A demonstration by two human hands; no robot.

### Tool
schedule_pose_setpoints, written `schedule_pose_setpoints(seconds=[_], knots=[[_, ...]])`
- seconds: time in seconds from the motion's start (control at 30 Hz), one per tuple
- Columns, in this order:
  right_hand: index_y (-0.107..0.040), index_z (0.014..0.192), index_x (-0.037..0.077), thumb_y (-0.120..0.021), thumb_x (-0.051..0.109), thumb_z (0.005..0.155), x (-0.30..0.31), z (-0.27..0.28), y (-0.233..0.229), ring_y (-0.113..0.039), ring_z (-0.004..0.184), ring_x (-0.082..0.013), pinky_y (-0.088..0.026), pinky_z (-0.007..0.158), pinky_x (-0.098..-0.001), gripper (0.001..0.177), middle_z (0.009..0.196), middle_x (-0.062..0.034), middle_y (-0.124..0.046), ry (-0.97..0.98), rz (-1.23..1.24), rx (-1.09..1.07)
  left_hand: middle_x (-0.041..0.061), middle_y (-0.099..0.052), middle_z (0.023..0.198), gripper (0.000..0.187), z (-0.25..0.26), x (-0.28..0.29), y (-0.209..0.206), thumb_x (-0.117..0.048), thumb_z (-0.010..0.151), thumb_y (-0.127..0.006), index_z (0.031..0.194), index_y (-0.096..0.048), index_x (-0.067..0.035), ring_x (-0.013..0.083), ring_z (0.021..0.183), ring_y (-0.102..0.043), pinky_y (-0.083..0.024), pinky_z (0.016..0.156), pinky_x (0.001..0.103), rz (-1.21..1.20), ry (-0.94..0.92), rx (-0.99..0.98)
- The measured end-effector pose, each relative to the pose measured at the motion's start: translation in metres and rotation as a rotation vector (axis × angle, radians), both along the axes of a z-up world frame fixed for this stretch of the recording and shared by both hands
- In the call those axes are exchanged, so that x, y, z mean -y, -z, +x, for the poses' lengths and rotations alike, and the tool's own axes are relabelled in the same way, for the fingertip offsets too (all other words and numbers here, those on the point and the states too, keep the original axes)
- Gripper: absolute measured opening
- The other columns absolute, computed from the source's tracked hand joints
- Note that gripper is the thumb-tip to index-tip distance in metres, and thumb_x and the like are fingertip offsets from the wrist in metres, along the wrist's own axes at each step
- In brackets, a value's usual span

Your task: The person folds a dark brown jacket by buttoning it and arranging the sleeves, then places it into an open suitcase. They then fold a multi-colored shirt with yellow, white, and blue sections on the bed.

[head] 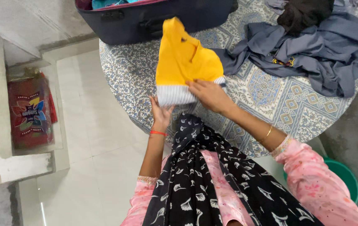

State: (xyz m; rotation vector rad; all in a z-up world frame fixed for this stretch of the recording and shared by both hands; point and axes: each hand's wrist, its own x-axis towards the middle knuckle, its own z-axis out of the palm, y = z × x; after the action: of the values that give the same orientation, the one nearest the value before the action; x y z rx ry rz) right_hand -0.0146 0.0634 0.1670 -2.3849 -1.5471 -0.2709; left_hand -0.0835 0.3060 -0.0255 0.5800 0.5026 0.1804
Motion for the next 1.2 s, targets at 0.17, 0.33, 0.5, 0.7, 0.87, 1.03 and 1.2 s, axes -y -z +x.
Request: schedule_pose_setpoints(seconds=[0.17,0.33,0.5,0.7,0.87,1.03,1.2], knots=[[-0.049,0.149,0.011,-0.065,0.002,0.082,0.032,-0.056,0.092,-0.045,0.142,-0.0321,-0.033,0.116,-0.048,0.07,0.156,-0.0093,-0.048,0.019,-0.037,-0.028,0.006,-0.053,0.153,0.069,-0.047,-0.009,0.048,-0.056,0.103,-0.041,0.154,-0.034,-0.01,0.0285,0.137,-0.051,-0.044,0.109,0.045,0.258,0.079,-0.225],[-0.049,0.149,0.016,-0.061,0.002,0.071,0.027,-0.06,0.093,-0.042,0.145,-0.0278,-0.032,0.118,-0.0455,0.08,0.157,-0.0048,-0.048,0.104,-0.163,-0.159,0.015,-0.059,0.139,0.056,-0.031,-0.007,0.047,-0.036,0.101,-0.062,0.146,-0.051,-0.004,0.0288,0.115,-0.061,-0.051,0.094,0.041,0.497,0.115,-0.358],[-0.061,0.133,0.007,-0.066,0.007,0.068,0.029,-0.049,0.094,-0.049,0.136,-0.0325,-0.035,0.114,-0.0461,0.066,0.143,-0.0117,-0.058,0.125,0.098,-0.475,0.016,-0.06,0.143,0.057,0.001,-0.017,0.06,-0.02,0.1,-0.073,0.148,-0.048,-0.002,0.0243,0.125,-0.061,-0.051,0.101,0.035,0.878,0.036,-0.038],[-0.071,0.117,0.006,-0.061,0.014,0.092,0.022,0.017,0.117,-0.072,0.108,-0.0279,-0.055,0.095,-0.0377,0.028,0.118,-0.0115,-0.073,0.549,0.416,-0.69,0.021,-0.049,0.147,0.077,0.035,-0.043,0.039,-0.014,0.085,-0.078,0.152,-0.04,-0.009,0.0344,0.118,-0.058,-0.053,0.096,0.039,1.416,0.106,-0.205],[-0.072,0.114,0.005,-0.065,0.014,0.093,0.002,0.078,0.138,-0.068,0.107,-0.0341,-0.053,0.095,-0.0416,0.023,0.113,-0.0137,-0.073,0.543,0.486,-0.415,0.019,-0.059,0.133,0.056,0.052,-0.071,0.032,-0.015,0.084,-0.082,0.135,-0.059,-0.011,0.0351,0.117,-0.062,-0.054,0.096,0.04,1.541,0.24,-0.119],[-0.068,0.125,0.008,-0.073,0.024,0.089,-0.021,0.112,0.138,-0.059,0.111,-0.0326,-0.045,0.091,-0.0512,0.04,0.118,-0.0094,-0.069,0.534,0.333,-0.455,0.012,-0.067,0.123,0.05,0.065,-0.091,0.013,-0.016,0.081,-0.078,0.128,-0.062,-0.01,0.0296,0.115,-0.065,-0.051,0.101,0.04,1.511,0.385,0.029],[-0.075,0.105,0.015,-0.078,0.031,0.086,-0.035,0.117,0.13,-0.057,0.109,-0.0287,-0.041,0.089,-0.0538,0.025,0.106,-0.008,-0.067,0.62,0.249,-0.444,0.011,-0.072,0.108,0.017,0.076,-0.09,-0.019,-0.017,0.091,-0.073,0.107,-0.072,-0.012,0.0334,0.107,-0.063,-0.041,0.101,0.049,1.865,0.398,0.02]])
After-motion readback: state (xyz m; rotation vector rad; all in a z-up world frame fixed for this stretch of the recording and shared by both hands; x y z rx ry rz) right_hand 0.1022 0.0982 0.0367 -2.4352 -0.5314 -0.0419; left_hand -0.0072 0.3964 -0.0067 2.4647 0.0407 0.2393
